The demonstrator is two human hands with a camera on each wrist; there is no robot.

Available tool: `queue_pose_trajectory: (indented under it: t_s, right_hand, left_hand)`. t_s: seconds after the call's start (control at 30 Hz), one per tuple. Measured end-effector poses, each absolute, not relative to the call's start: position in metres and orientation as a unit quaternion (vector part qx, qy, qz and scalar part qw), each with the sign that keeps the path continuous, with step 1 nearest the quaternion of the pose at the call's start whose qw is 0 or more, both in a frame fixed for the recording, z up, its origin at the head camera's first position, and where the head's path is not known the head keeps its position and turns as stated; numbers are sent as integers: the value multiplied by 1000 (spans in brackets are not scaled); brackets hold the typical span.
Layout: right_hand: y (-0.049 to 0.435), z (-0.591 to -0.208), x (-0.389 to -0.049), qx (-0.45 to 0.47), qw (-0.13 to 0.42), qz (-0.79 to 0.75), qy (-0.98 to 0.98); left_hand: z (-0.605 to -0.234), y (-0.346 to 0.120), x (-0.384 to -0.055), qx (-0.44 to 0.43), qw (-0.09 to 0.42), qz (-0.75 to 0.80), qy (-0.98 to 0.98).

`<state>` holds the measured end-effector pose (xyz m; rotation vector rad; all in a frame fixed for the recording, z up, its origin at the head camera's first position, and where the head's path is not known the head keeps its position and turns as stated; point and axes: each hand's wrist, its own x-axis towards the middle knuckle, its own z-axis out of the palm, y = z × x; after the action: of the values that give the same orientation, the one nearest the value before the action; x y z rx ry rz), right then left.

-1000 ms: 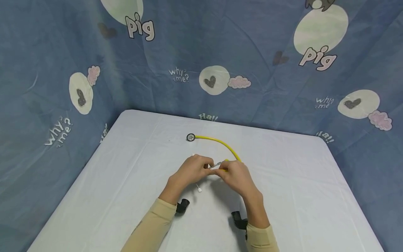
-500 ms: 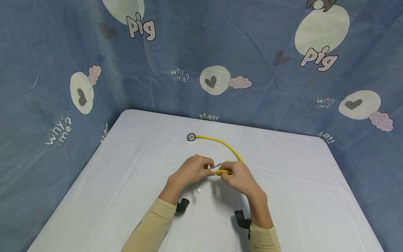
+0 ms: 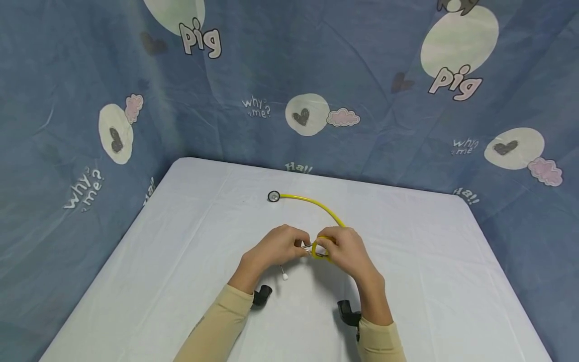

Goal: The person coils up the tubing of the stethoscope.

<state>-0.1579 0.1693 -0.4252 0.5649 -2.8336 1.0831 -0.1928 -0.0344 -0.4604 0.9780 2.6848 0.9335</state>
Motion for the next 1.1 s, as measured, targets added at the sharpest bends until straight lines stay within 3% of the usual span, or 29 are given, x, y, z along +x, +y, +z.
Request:
queue_pose_trajectory:
  t_s: [0.57,1.1]
  right_hand:
    - [181,-432,-163,171,89,356,-914]
    - [192,-434,-167,130,60,410,-901]
  left_hand:
    - [-461,-28,-190,348,90,325,875]
    - [-454,-24,-187,370,138,387,833]
